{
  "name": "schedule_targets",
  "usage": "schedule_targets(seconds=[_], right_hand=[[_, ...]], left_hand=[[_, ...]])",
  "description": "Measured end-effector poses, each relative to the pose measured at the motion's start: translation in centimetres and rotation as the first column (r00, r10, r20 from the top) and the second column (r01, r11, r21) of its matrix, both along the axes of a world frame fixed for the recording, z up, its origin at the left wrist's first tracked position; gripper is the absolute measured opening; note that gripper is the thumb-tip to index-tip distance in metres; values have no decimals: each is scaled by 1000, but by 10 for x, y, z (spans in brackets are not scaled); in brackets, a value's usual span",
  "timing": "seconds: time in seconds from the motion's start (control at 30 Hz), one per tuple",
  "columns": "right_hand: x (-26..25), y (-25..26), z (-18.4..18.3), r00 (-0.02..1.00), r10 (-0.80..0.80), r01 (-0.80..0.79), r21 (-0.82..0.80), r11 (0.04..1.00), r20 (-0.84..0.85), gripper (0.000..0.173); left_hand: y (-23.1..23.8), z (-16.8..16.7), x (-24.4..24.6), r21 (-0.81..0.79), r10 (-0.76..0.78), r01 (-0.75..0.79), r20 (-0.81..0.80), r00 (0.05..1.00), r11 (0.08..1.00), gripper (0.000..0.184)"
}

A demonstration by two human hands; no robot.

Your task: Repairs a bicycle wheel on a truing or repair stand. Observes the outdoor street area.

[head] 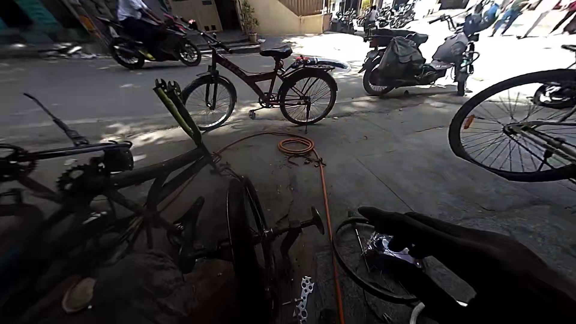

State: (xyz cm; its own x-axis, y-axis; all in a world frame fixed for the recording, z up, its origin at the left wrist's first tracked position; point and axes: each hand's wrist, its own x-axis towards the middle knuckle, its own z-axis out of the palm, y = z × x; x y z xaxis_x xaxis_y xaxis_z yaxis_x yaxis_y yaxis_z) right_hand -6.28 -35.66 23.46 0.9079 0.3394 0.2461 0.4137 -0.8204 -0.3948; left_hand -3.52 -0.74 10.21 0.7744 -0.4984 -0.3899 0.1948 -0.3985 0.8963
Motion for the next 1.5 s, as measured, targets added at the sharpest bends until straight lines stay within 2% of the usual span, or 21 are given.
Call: schedule_targets(seconds=[0.07, 0.1, 0.17, 0.2, 0.27, 0.33, 0.47, 0.53, 0.63, 0.7, 0.77, 0.83, 0.93, 1.03, 1.1, 1.17, 1.27, 1.3, 1.4, 1.5], right_hand=[[-2, 2, -8, 996, -58, 62, 63, 996, -62, 50], [-3, 7, -12, 989, -97, 109, 111, 988, -114, 53], [-3, 26, 1, 971, -92, 138, 199, 970, -222, 52], [-2, 30, 0, 977, -92, 128, 182, 975, -195, 49], [2, 23, -17, 993, -102, 106, 65, 992, -56, 49], [3, 25, -28, 995, -93, 88, 107, 990, 47, 47], [17, 25, -31, 995, 70, -67, -43, 997, 68, 45], [24, 31, -46, 999, 45, -47, -126, 991, -17, 39], [37, 47, -72, 988, -41, -5, -295, 955, -151, 36], [41, 61, -87, 971, -48, -42, -362, 931, -236, 35], [44, 72, -104, 940, -24, -113, -375, 920, -341, 28], [41, 77, -128, 908, 38, -195, -340, 920, -418, 25], [31, 74, -164, 890, 162, -289, -251, 924, -427, 17], [13, 77, -178, 860, 166, -293, -201, 935, -482, 17], [-1, 87, -179, 851, 182, -280, -134, 951, -492, 17], [-16, 102, -177, 853, 179, -218, -24, 976, -491, 25], [-38, 129, -187, 921, 87, -46, 115, 992, -381, 39], [-44, 137, -195, 952, 21, 33, 169, 985, -305, 39], [-51, 157, -223, 973, -180, 222, 384, 896, -142, 29], [-50, 170, -245, 974, -225, 204, 535, 820, -27, 19]], left_hand=[[-6, 5, 9, 272, -106, 64, 143, 984, 960, 33], [-10, 4, 11, 385, -161, 87, 165, 973, 919, 42], [-13, -20, 11, 518, -203, 51, 242, 949, 854, 53], [-11, -32, 10, 535, -198, 25, 268, 943, 844, 55], [-9, -43, 8, 519, -119, -16, 224, 967, 855, 57], [-10, -40, 7, 446, 12, -83, 161, 987, 891, 55], [-13, -30, 8, 386, 125, -158, 111, 986, 909, 52], [-18, -39, 6, 442, 148, -230, 212, 966, 867, 59], [-27, -77, -5, 489, 175, -388, 425, 888, 782, 77], [-26, -95, -9, 437, 189, -443, 512, 838, 783, 75], [-18, -103, -12, 325, 180, -431, 583, 792, 842, 67], [-11, -98, -11, 251, 163, -353, 559, 813, 901, 57], [-3, -84, -4, 171, 168, -247, 375, 912, 954, 43], [-2, -69, -4, 114, 201, -241, 285, 937, 964, 34], [-7, -67, -8, -1, 294, -303, 241, 925, 953, 25], [-13, -70, -10, -86, 387, -378, 146, 910, 922, 16], [-8, -85, -11, -47, 462, -460, 129, 877, 887, 29], [-7, -90, -12, -50, 483, -480, 111, 869, 876, 33], [-19, -88, -20, -126, 559, -555, -9, 829, 822, 13], [-25, -81, -22, -153, 608, -602, -9, 794, 783, 9]])
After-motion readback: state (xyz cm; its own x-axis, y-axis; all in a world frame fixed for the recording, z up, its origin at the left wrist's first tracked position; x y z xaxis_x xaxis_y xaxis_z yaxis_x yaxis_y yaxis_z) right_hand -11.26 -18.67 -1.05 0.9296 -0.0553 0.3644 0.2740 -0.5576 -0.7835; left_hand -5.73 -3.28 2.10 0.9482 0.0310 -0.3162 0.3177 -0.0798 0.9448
